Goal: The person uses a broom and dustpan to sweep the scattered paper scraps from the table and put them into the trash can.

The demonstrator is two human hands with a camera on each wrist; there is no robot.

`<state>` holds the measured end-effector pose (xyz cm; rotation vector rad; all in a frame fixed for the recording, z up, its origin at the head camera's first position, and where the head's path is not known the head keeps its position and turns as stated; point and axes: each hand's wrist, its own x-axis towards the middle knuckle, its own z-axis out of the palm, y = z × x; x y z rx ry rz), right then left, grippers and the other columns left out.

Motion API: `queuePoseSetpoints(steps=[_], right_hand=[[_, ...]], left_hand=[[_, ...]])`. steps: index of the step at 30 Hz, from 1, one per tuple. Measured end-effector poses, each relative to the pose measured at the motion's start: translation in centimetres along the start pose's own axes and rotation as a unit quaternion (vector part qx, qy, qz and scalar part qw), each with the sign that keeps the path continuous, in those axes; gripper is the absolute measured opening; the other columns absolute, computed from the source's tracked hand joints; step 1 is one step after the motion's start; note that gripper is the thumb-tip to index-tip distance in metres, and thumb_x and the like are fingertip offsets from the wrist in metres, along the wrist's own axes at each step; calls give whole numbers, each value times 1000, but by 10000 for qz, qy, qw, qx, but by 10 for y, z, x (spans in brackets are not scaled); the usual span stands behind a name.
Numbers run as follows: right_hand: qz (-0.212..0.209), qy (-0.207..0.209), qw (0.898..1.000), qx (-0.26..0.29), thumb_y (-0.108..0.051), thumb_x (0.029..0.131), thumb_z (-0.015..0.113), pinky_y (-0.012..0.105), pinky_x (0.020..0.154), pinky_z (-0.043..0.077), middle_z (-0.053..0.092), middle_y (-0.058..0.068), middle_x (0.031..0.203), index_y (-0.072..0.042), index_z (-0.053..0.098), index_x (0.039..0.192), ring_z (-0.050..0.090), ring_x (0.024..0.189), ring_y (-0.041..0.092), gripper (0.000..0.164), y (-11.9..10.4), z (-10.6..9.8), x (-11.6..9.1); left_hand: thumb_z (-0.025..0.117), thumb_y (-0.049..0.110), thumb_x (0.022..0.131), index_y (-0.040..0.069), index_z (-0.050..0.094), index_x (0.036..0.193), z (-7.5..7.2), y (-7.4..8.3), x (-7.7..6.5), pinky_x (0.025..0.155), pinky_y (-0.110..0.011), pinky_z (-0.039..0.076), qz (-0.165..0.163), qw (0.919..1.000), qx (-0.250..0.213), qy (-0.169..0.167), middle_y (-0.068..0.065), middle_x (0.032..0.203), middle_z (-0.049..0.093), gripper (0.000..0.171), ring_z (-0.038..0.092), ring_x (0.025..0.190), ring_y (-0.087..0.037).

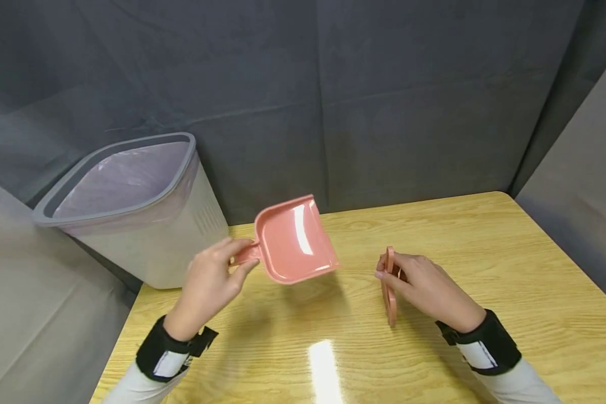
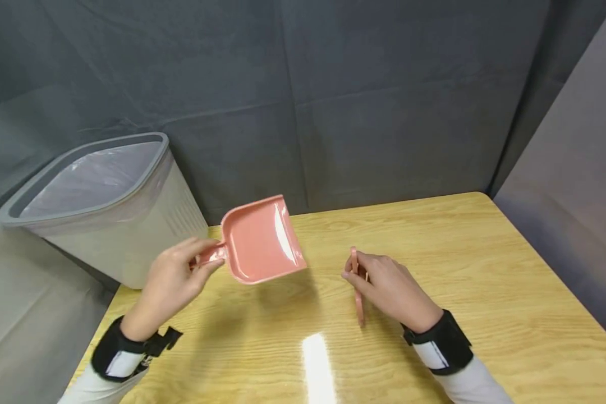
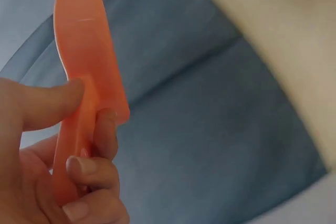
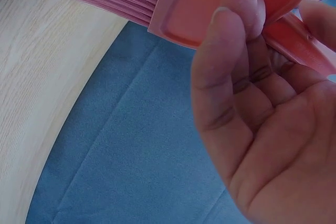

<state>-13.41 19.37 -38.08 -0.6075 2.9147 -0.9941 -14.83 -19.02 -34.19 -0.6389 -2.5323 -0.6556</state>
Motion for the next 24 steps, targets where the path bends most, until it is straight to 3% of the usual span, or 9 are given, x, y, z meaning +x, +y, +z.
queuePoseSetpoints(steps=[6,12,18,24], right_hand=[[54,-28,10000,-32,-30,103,65,27,62,44,59,-13,78,-19,70,102,54,70,8,12,-1,0,1],[-14,-82,10000,-24,-26,103,66,27,63,45,60,-13,80,-20,68,102,55,72,7,6,-2,1,3],[-81,-35,9999,-67,-21,103,67,27,62,46,62,-11,83,-16,68,105,56,72,7,6,-2,1,4],[-104,253,9987,-429,-19,101,69,28,61,45,61,-9,81,-14,67,101,55,70,6,6,-2,-2,3]], left_hand=[[88,23,84,13,79,108,56,3,-11,62,-32,47,-404,9935,-307,-1022,5,89,69,28,59,72,-11],[87,26,85,14,79,103,93,3,-17,58,-28,45,-499,9875,-510,-1406,8,86,66,23,56,70,-8],[82,32,90,16,79,105,118,6,-25,55,-26,42,-403,9828,-654,-1677,10,83,62,22,53,68,-7],[82,33,90,16,79,109,131,8,-31,54,-25,40,-351,9788,-714,-1888,10,82,61,25,52,67,-6]])
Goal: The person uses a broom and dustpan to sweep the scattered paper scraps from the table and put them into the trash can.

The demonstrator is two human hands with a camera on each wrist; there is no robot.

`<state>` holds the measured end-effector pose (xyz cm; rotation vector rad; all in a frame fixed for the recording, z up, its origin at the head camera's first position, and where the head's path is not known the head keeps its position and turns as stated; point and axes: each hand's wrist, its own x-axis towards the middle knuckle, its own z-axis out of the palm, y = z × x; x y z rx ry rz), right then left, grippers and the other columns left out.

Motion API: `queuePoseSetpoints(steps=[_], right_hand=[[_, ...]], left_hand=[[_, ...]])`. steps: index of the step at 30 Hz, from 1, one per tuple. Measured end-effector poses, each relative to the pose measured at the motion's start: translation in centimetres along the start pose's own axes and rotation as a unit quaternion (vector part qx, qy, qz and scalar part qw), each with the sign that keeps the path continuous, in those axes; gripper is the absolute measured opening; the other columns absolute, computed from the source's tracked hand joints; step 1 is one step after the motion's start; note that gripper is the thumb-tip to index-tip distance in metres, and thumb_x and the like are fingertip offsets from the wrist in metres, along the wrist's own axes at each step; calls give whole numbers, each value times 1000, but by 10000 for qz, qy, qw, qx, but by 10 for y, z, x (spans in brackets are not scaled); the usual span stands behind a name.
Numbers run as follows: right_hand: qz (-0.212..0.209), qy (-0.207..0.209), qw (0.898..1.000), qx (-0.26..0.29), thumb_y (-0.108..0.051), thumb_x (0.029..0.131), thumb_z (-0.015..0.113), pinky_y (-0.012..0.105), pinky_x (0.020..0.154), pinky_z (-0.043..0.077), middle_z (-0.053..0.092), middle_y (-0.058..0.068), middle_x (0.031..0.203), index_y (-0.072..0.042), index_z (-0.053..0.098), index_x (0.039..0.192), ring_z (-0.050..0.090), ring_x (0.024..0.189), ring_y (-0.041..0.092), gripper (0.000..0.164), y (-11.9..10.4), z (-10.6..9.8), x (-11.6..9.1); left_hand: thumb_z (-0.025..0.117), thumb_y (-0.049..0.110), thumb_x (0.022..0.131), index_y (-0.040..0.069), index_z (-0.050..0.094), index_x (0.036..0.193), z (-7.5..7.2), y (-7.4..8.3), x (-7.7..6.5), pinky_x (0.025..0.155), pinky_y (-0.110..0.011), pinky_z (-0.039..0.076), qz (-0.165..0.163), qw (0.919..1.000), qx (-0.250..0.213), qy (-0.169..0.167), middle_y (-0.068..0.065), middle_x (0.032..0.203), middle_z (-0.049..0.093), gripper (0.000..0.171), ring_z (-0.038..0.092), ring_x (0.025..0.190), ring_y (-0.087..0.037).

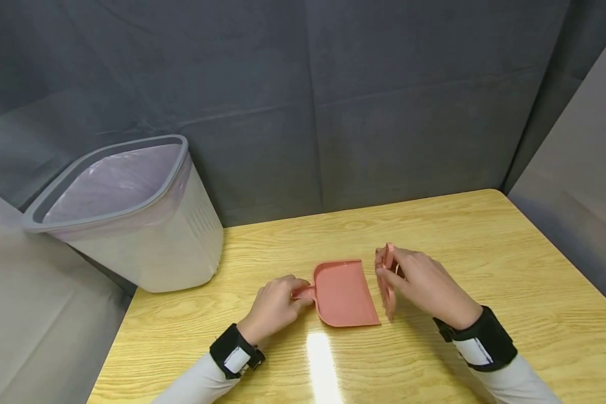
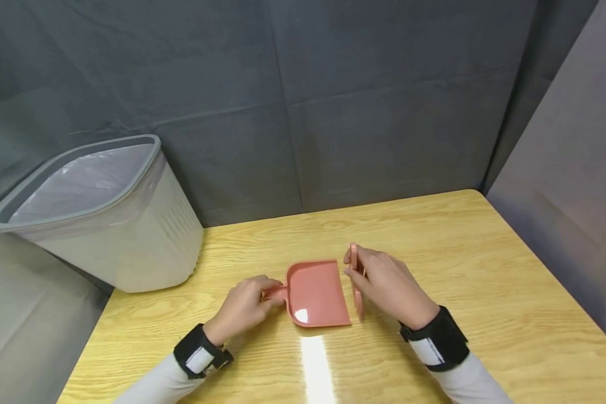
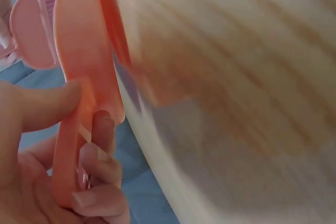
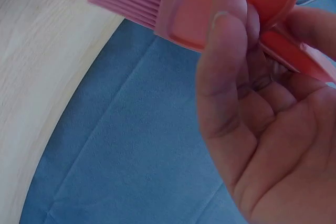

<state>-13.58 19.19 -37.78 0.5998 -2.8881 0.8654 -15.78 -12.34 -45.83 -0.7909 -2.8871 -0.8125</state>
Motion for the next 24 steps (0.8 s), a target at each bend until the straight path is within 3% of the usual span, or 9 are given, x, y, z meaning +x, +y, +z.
queuePoseSetpoints(steps=[4,8,11,14,18,24], right_hand=[[-198,364,9989,-218,-16,98,73,31,65,48,63,-8,89,-17,66,100,59,76,7,7,-2,1,0],[-716,779,9937,-377,-13,93,78,32,66,51,67,-6,99,-18,70,108,60,78,8,18,-8,7,0],[-1126,946,9875,-566,-9,88,83,30,63,51,64,-7,98,-20,72,110,57,75,7,26,-15,15,0],[-1438,930,9824,-741,-7,87,84,29,64,53,62,-7,97,-21,74,108,59,82,9,27,-24,27,-1],[-1736,615,9780,-983,-2,86,82,29,70,55,62,-4,103,-22,75,108,60,93,11,31,-33,42,-2],[-1922,360,9733,-1204,8,81,81,28,70,54,59,-3,99,-21,75,106,55,87,11,39,-39,51,-6]], left_hand=[[83,34,90,17,79,108,4,1,0,59,-25,43,-44,9999,-39,-126,9,88,66,25,55,71,-5],[82,34,90,18,79,109,6,0,0,65,-27,47,-110,9997,-54,-210,6,96,71,25,60,79,-5],[82,34,90,18,79,108,7,-1,1,66,-28,48,-157,9995,-57,-277,5,98,72,24,62,81,-6],[81,35,91,18,79,107,8,-2,1,66,-28,47,-209,9991,-91,-350,6,97,72,23,61,80,-6],[81,34,91,19,79,107,8,-2,1,65,-29,48,-208,9991,-106,-365,6,97,72,22,61,81,-7],[81,31,91,18,80,107,8,-1,1,67,-30,49,-143,9992,-101,-371,3,102,74,21,65,86,-9]])
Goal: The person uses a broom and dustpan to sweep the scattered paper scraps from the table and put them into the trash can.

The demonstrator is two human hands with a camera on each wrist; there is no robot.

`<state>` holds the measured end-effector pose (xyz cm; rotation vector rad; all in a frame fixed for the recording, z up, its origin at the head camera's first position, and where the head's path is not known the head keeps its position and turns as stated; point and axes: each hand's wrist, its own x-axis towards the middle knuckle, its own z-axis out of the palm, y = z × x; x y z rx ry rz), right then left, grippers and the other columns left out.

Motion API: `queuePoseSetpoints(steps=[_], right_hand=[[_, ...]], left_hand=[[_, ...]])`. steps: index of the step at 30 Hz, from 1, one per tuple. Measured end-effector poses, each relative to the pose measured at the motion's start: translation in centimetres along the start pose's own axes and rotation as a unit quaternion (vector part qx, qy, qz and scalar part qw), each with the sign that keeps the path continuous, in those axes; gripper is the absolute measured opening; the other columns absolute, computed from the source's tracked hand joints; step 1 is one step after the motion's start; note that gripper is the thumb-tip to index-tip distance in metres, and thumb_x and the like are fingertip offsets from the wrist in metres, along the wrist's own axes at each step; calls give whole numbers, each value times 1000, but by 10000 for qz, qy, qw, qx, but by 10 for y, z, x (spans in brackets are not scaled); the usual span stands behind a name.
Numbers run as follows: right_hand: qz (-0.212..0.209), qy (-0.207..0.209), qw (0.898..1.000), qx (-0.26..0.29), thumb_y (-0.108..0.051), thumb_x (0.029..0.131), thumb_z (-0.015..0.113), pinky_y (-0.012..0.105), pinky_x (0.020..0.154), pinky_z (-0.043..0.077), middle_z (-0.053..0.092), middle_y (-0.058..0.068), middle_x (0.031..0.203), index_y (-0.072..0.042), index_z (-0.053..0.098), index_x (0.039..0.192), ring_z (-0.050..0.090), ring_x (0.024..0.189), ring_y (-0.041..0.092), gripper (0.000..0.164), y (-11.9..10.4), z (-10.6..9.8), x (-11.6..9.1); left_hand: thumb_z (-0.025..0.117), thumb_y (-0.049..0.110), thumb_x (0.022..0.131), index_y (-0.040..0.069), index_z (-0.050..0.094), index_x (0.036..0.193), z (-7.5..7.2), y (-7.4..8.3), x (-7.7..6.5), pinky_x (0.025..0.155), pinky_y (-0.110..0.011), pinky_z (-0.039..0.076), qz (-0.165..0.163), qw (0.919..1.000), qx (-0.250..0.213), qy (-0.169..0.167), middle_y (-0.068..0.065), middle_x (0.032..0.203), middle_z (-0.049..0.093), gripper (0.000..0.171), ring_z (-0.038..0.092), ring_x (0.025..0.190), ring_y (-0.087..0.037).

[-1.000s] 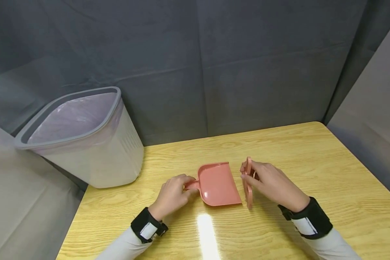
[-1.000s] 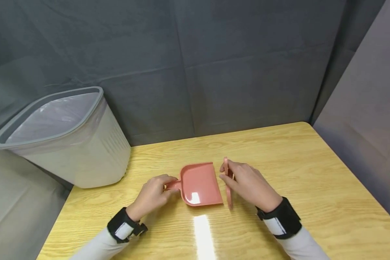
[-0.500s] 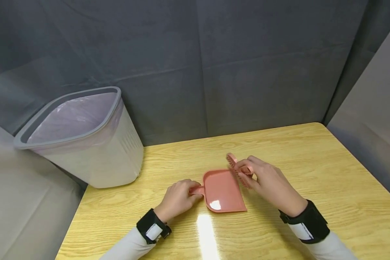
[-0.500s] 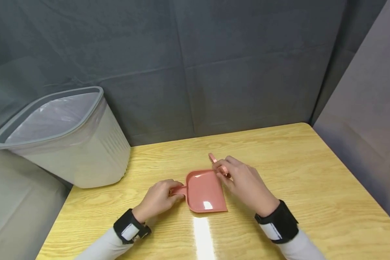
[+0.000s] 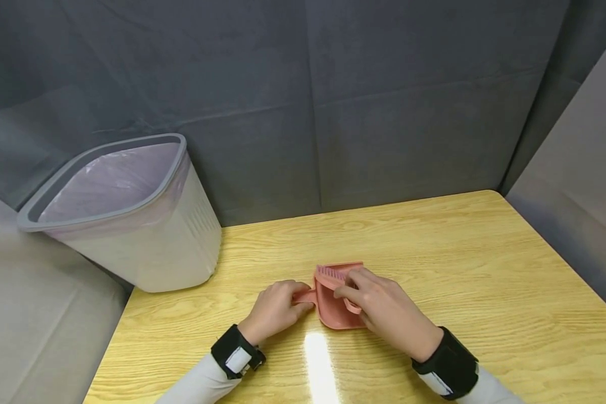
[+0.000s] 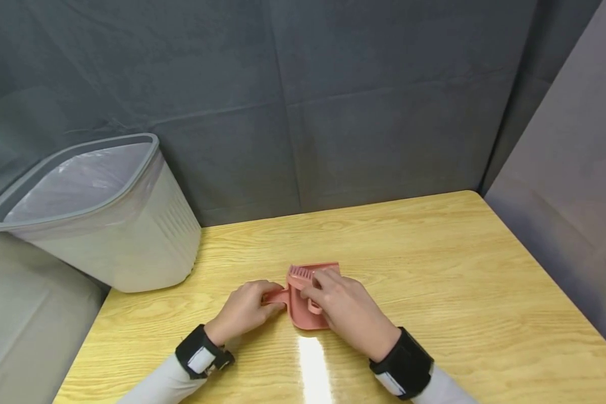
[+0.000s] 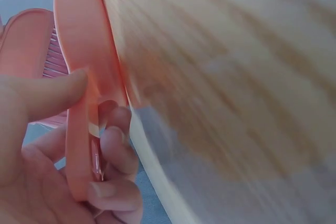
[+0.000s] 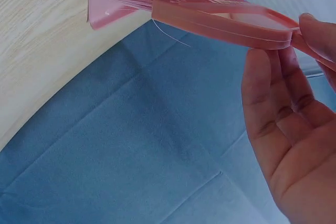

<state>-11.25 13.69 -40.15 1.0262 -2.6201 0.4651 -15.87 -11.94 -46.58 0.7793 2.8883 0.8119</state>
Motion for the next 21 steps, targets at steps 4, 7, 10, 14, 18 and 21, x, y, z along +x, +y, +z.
queuePoseSetpoints(steps=[4,7,10,14,18,21], right_hand=[[19,-14,10000,-40,10,79,79,28,70,54,59,-4,97,-21,76,105,55,86,11,41,0,0,0],[-47,-48,9999,-101,12,78,78,26,68,52,58,-4,95,-21,77,103,53,83,10,41,0,0,0],[-129,-80,9998,-147,12,79,77,26,66,50,57,-4,92,-22,78,101,51,80,10,41,0,1,-1],[-89,-182,9998,-26,13,79,78,27,67,50,59,-4,92,-22,79,97,52,80,10,39,-1,0,-3],[-23,-350,9990,291,14,77,78,28,69,51,61,-6,93,-22,78,93,54,83,8,39,-2,0,-5],[-12,-510,9973,530,11,78,79,30,71,53,65,-6,96,-23,78,92,58,87,8,37,-2,0,-6]], left_hand=[[81,31,91,17,80,108,0,0,1,70,-32,51,-1,10000,-25,-24,3,103,75,22,67,90,-10],[81,30,91,17,80,109,-1,-1,1,73,-34,53,-6,10000,-39,-24,2,105,75,22,68,94,-12],[81,30,91,18,80,109,-2,-1,1,73,-34,52,13,10000,-47,-43,3,106,76,22,68,94,-12],[81,30,91,18,80,107,-3,-2,0,73,-33,51,34,9999,4,-99,3,106,75,20,67,92,-11],[82,29,90,17,78,111,-4,-4,-1,74,-34,51,8,9999,9,-145,3,106,74,24,65,91,-10],[83,28,89,16,76,115,-6,-5,-2,73,-33,51,-25,9999,-32,-142,3,105,73,29,64,90,-9]])
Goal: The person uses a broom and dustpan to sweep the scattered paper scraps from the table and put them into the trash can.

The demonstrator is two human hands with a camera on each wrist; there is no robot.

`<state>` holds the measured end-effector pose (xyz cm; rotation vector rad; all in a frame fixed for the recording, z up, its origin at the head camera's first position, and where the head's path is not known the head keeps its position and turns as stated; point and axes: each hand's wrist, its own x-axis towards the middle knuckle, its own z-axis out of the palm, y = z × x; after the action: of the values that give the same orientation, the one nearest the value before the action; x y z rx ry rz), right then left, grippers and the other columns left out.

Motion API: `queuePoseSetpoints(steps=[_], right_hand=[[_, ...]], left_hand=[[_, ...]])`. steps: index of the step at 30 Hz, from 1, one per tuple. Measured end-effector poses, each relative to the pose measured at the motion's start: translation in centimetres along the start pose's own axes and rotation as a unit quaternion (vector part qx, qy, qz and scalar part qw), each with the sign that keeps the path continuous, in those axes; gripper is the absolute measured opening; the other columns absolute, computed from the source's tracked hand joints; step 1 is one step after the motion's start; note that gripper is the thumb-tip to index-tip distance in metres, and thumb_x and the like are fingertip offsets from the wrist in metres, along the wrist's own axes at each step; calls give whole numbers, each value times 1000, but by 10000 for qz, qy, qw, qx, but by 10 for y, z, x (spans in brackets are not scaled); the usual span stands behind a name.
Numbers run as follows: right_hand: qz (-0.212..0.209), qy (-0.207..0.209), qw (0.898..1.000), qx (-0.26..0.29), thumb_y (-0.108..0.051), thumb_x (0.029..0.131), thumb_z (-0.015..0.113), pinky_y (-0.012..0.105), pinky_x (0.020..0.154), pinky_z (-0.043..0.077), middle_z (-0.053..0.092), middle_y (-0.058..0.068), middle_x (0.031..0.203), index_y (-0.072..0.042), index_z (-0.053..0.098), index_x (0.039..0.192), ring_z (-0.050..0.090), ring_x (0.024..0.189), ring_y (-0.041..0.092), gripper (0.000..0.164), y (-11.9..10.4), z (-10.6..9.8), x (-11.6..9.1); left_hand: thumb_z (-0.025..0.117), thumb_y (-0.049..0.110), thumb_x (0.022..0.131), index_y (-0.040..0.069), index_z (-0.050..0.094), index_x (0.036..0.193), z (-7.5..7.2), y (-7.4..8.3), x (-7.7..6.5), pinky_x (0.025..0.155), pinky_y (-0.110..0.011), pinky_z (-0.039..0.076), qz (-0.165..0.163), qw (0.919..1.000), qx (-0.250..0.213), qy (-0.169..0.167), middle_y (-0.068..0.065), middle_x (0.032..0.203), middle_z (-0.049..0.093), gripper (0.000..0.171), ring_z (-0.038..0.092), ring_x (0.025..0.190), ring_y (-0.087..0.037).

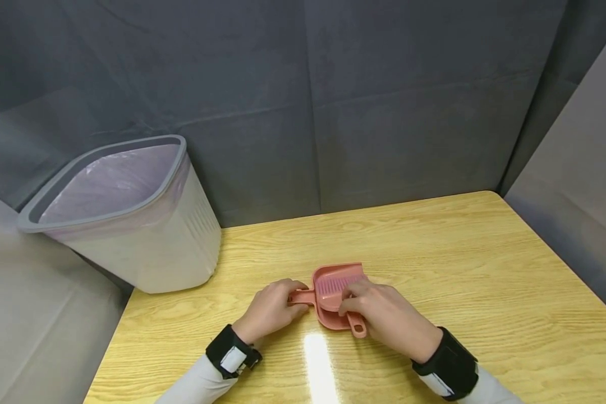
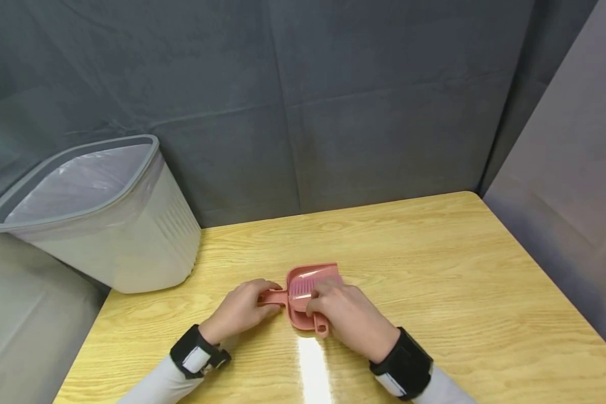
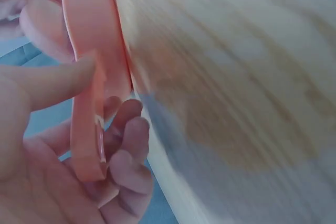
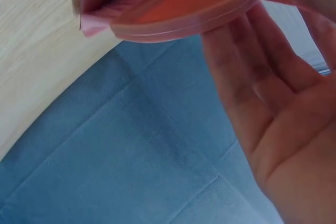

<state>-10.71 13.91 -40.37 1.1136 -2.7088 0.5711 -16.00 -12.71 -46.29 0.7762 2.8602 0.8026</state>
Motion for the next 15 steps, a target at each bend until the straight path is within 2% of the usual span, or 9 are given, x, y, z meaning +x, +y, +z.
queuePoseSetpoints(steps=[7,11,15], right_hand=[[18,-468,9977,492,-2,87,81,39,80,57,72,1,113,-23,78,92,67,104,16,21,3,1,-1],[45,-852,9936,742,4,88,77,44,89,56,71,7,121,-21,76,90,66,114,22,25,6,4,-2],[55,-1115,9889,984,16,84,72,48,97,53,69,11,127,-20,74,85,63,122,27,36,8,7,-2]], left_hand=[[83,27,89,16,74,121,-6,-2,-6,67,-29,48,-105,9999,-71,4,7,94,65,35,58,80,-8],[83,26,90,15,74,122,-6,-3,-8,66,-28,47,-79,9999,-124,16,6,95,65,35,57,79,-8],[83,26,90,15,74,122,-6,-4,-10,66,-28,47,-39,9999,-122,23,5,96,66,34,57,79,-8]])
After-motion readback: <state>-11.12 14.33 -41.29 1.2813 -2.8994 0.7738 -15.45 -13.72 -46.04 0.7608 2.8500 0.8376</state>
